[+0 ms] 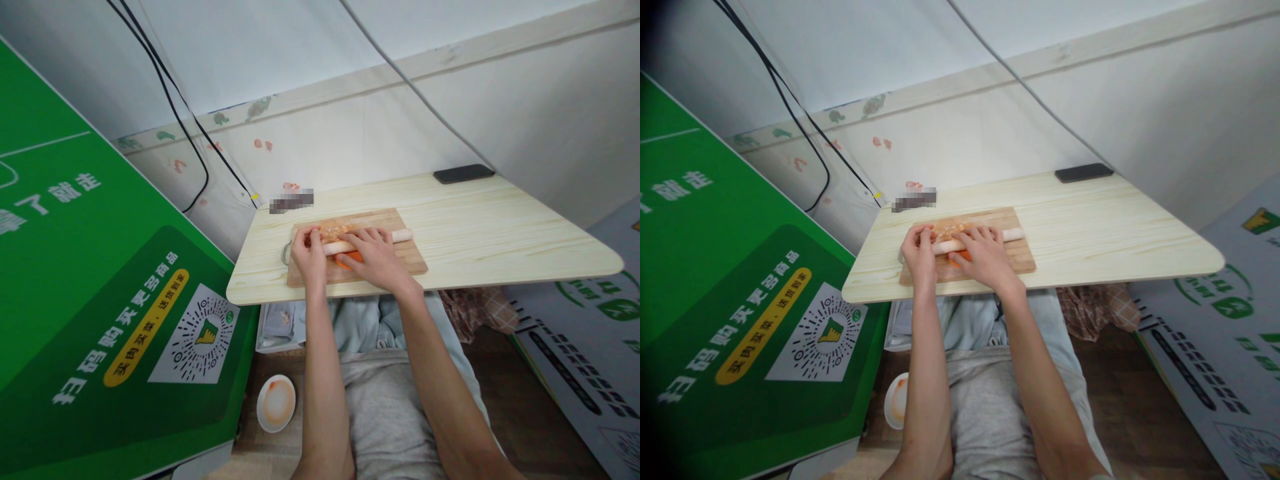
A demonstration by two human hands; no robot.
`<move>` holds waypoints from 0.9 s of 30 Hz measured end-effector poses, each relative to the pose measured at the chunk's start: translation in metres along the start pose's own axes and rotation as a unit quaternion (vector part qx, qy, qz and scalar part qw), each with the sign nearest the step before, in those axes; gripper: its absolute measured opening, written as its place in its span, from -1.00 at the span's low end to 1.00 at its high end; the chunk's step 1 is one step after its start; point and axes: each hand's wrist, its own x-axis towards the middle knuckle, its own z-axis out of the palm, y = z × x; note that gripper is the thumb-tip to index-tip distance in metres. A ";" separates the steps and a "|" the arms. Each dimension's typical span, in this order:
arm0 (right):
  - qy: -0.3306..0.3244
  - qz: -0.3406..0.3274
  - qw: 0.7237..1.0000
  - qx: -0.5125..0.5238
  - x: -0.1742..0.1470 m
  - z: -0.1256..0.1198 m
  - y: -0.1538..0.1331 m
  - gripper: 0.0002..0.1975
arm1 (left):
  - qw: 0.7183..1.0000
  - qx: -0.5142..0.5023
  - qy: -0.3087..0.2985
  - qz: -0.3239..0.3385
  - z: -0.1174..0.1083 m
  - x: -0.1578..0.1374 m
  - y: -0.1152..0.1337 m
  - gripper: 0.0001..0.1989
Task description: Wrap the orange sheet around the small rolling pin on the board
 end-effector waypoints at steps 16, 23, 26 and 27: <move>0.006 0.002 1.000 -0.010 0.002 0.002 0.000 -0.55 | 1.000 -0.001 0.002 -0.001 0.000 -0.002 0.005 -0.85; 0.002 0.006 1.000 -0.022 0.002 0.001 -0.001 -0.55 | 1.000 -0.014 0.002 0.003 0.000 -0.002 0.006 -0.85; 0.003 0.006 1.000 -0.021 0.002 0.001 -0.001 -0.56 | 1.000 -0.014 0.004 0.003 0.000 -0.002 0.006 -0.85; 0.003 0.006 1.000 -0.020 0.002 0.001 -0.001 -0.56 | 1.000 -0.012 0.005 0.002 0.000 -0.003 0.006 -0.85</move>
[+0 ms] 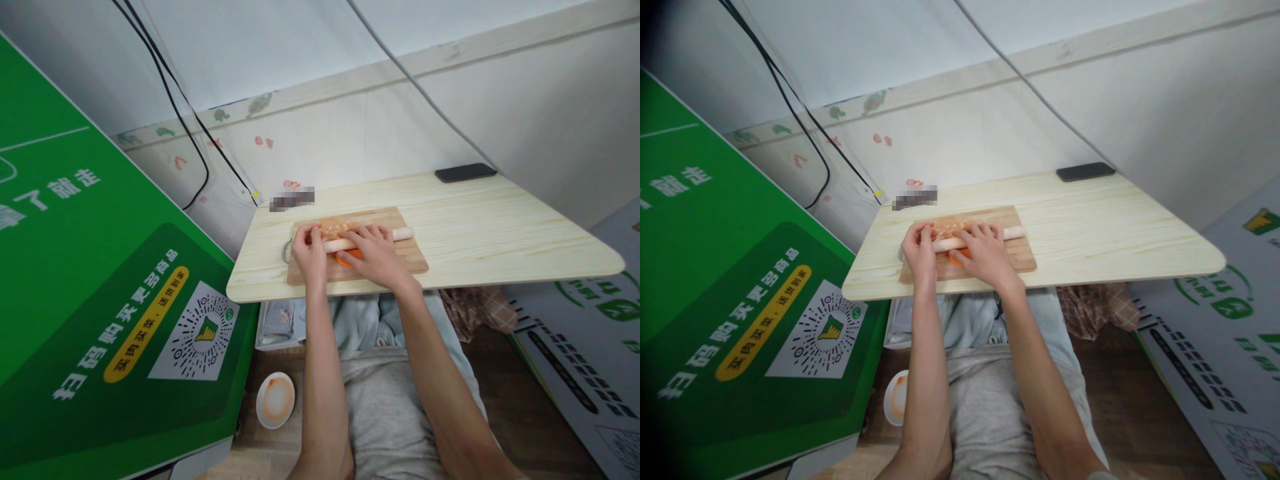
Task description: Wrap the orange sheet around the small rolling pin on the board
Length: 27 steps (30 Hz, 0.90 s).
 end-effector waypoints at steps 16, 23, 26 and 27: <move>0.011 -0.017 1.000 0.014 -0.003 0.001 0.003 -0.56 | 1.000 0.011 0.000 0.003 -0.001 0.001 -0.004 -0.85; 0.019 -0.010 1.000 0.008 0.000 0.005 0.003 -0.55 | 1.000 -0.001 -0.002 0.007 -0.001 0.001 -0.003 -0.86; 0.020 -0.013 1.000 0.009 -0.001 0.005 0.003 -0.55 | 1.000 -0.002 0.000 0.005 0.000 0.002 -0.003 -0.86; 0.020 -0.013 1.000 0.010 -0.001 0.005 0.003 -0.55 | 1.000 -0.002 -0.001 0.004 0.000 0.002 -0.003 -0.86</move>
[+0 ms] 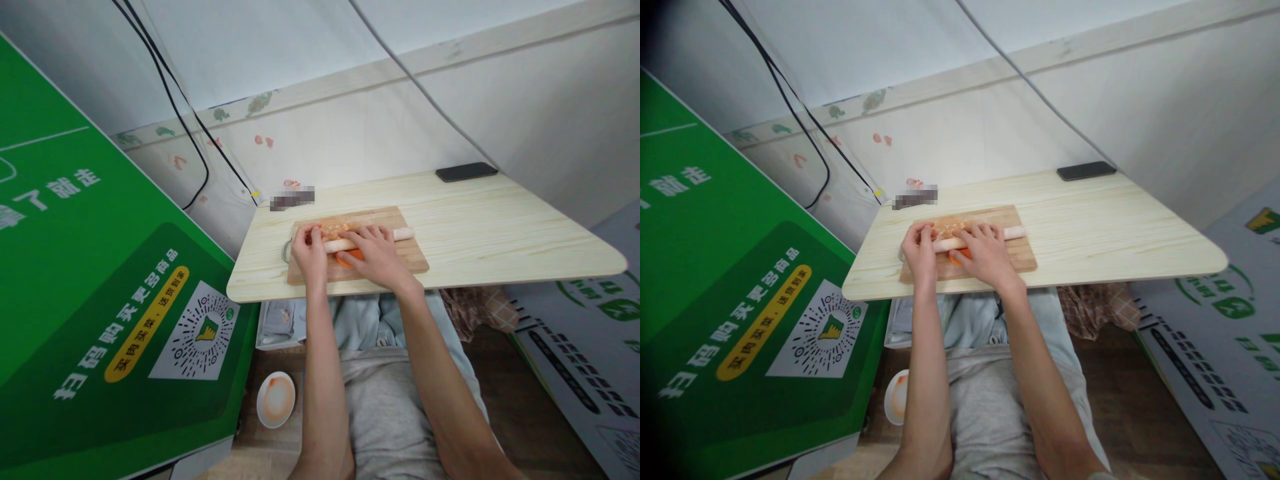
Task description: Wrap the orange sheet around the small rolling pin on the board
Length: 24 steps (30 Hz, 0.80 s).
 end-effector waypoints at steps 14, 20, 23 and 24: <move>-0.003 0.004 1.000 0.000 -0.001 -0.002 -0.001 -0.57 | 1.000 0.010 -0.002 -0.004 -0.001 -0.001 0.002 -0.86; 0.002 0.004 1.000 -0.002 0.000 -0.002 -0.002 -0.58 | 1.000 0.014 -0.002 -0.009 0.000 -0.003 0.004 -0.86; -0.002 0.004 1.000 -0.003 0.000 -0.002 -0.002 -0.57 | 1.000 0.021 -0.005 -0.006 -0.001 -0.002 0.003 -0.85; -0.003 0.004 1.000 -0.002 0.000 -0.002 -0.002 -0.57 | 1.000 0.024 -0.005 -0.004 -0.001 -0.002 0.003 -0.85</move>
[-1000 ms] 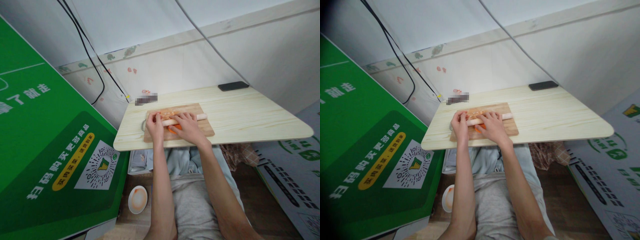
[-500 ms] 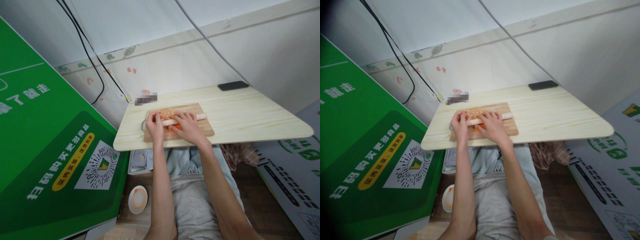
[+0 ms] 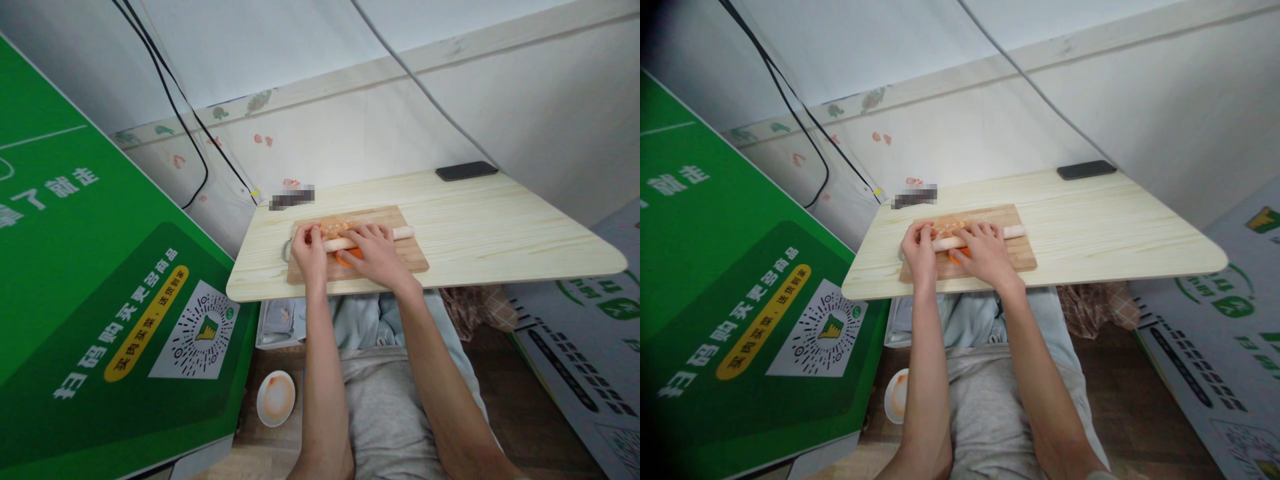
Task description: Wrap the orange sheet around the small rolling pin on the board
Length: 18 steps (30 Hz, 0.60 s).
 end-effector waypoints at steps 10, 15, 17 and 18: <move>0.004 0.003 1.000 -0.002 0.000 0.001 0.000 -0.57 | 1.000 0.000 0.001 -0.001 0.000 0.001 -0.002 -0.85; 0.003 -0.001 1.000 -0.007 0.000 0.001 0.000 -0.57 | 1.000 -0.002 0.003 0.001 0.000 0.001 -0.003 -0.86; 0.004 -0.002 1.000 -0.006 0.000 0.001 0.001 -0.57 | 1.000 0.000 0.003 0.001 0.000 0.000 -0.003 -0.86; 0.005 -0.002 1.000 -0.005 0.000 0.001 0.001 -0.57 | 1.000 0.001 0.003 0.001 0.000 0.000 -0.003 -0.85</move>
